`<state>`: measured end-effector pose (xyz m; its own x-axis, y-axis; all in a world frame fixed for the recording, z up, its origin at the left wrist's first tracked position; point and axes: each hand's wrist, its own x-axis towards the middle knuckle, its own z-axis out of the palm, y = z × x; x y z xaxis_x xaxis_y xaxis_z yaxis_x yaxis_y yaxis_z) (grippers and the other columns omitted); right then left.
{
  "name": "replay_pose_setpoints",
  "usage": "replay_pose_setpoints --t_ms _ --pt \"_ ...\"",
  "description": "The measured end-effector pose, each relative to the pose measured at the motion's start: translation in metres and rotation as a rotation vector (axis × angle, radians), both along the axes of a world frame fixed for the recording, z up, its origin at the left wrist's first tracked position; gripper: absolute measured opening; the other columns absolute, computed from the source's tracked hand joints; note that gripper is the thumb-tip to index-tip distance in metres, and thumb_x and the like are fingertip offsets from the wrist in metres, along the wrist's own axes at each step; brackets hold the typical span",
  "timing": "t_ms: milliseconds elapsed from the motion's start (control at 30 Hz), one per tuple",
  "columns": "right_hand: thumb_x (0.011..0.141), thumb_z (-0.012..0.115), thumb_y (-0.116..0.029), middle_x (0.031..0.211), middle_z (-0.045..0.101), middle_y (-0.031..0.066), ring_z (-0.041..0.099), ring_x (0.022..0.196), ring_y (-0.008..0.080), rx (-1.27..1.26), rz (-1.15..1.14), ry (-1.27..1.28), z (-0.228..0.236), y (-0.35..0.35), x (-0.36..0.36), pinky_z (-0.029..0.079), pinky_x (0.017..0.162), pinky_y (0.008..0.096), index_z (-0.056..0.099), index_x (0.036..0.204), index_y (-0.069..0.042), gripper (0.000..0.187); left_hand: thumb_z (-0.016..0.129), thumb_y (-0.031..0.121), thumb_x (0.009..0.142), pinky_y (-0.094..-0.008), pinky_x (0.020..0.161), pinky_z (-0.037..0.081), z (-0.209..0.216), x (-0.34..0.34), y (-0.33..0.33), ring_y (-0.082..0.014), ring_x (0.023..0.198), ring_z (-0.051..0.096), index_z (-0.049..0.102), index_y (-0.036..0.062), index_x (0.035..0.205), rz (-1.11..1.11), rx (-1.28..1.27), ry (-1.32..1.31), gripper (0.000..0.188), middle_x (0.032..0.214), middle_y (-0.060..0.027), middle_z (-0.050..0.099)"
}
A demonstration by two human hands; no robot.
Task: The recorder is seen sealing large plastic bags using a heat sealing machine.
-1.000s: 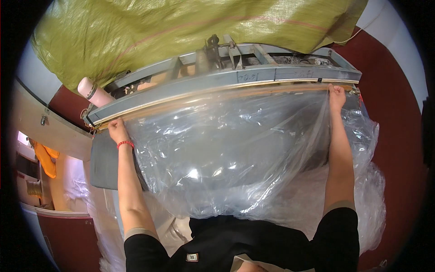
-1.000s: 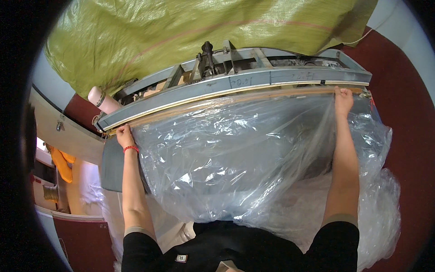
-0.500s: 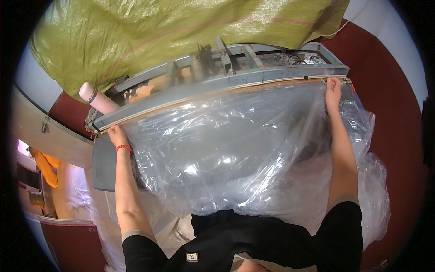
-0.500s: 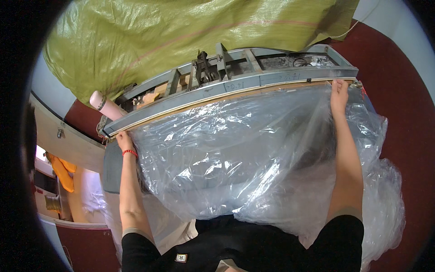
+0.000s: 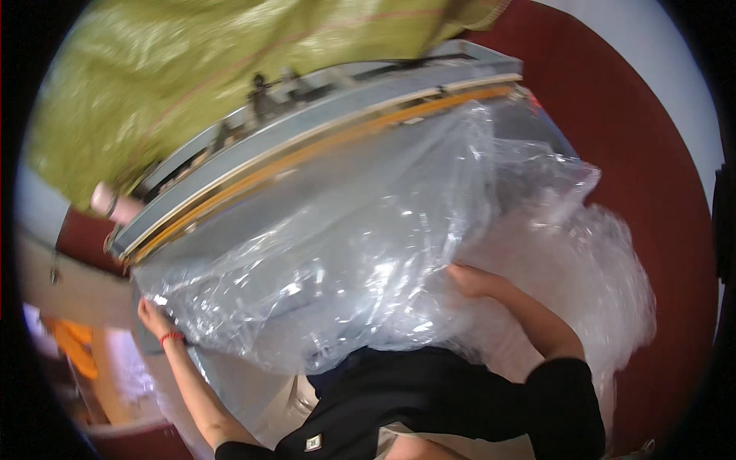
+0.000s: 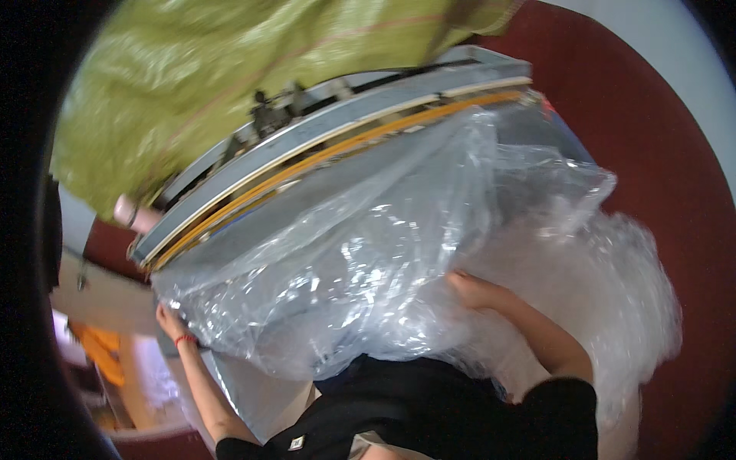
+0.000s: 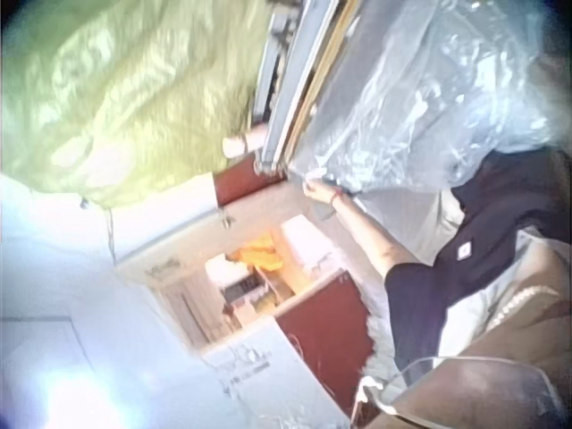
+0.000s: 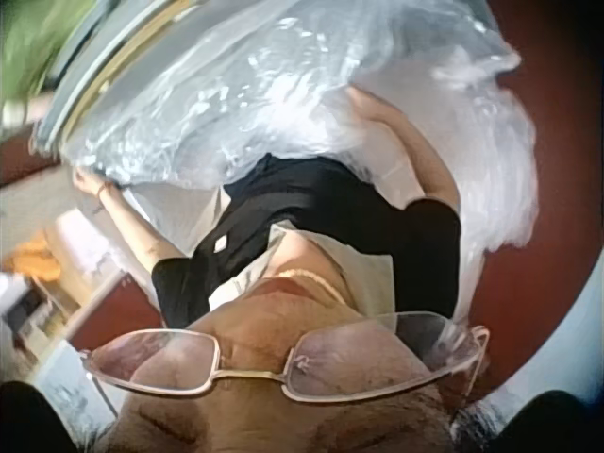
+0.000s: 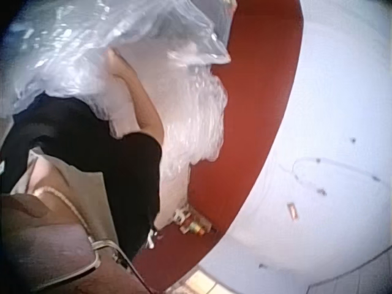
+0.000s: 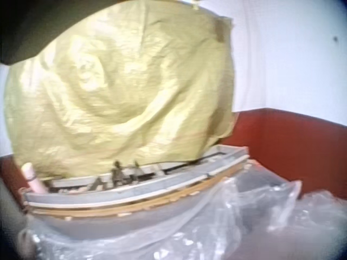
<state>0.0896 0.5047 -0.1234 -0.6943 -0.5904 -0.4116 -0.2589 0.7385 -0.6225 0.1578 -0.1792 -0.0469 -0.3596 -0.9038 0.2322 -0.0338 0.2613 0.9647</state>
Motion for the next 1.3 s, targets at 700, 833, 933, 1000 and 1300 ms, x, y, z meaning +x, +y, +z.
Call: replay_pose_setpoints --t_ms 700,833,933,1000,1300 --pt "0.075 0.049 -0.021 0.095 0.058 0.0180 0.056 0.083 0.0346 1.215 -1.876 0.764 0.234 0.470 0.312 0.045 0.072 0.0434 0.056 0.097 -0.004 0.029 0.051 0.014 0.085 -0.0218 0.070 0.044 -0.039 0.016 -0.055 -0.0119 0.075 0.055 0.049 0.0001 0.102 -0.230 0.070 0.126 0.021 0.083 -0.0063 0.057" --pt "0.075 0.048 -0.023 0.096 0.059 0.0189 0.057 0.083 0.0359 1.425 -2.065 0.885 0.246 0.491 0.269 0.045 0.073 0.0439 0.058 0.099 -0.003 0.033 0.049 0.013 0.086 -0.0198 0.063 0.045 -0.015 0.024 -0.007 -0.0121 0.070 0.055 0.048 -0.0002 0.104 -0.228 0.074 0.290 0.022 0.084 -0.0078 0.058" --pt "0.077 0.043 -0.020 0.108 0.054 0.0187 0.054 0.096 0.0312 1.349 -1.546 0.914 0.206 0.485 0.183 0.043 0.081 0.0391 0.053 0.112 -0.008 0.038 0.045 0.012 0.086 -0.0231 0.062 0.047 -0.010 0.042 0.007 -0.0130 0.070 0.056 0.044 0.0022 0.105 -0.068 -0.089 0.163 0.022 0.087 -0.0108 0.058" --pt "0.076 0.044 -0.019 0.114 0.052 0.0151 0.052 0.102 0.0293 1.040 -1.368 0.853 0.165 0.455 0.105 0.041 0.084 0.0369 0.048 0.118 -0.005 0.044 0.049 0.010 0.082 -0.0255 0.066 0.046 -0.017 0.069 -0.002 -0.0161 0.075 0.058 0.046 0.0006 0.105 0.048 -0.202 0.199 0.026 0.089 -0.0084 0.058" --pt "0.084 0.047 -0.011 0.112 0.051 0.0174 0.048 0.104 0.0301 0.367 -0.306 1.174 0.118 0.115 -0.115 0.037 0.088 0.0339 0.052 0.104 0.004 0.025 0.047 0.017 0.081 -0.0343 0.081 0.043 -0.135 0.212 -0.080 -0.0291 0.094 0.055 0.057 0.0022 0.099 0.350 -0.246 -0.758 0.026 0.100 -0.0173 0.057"
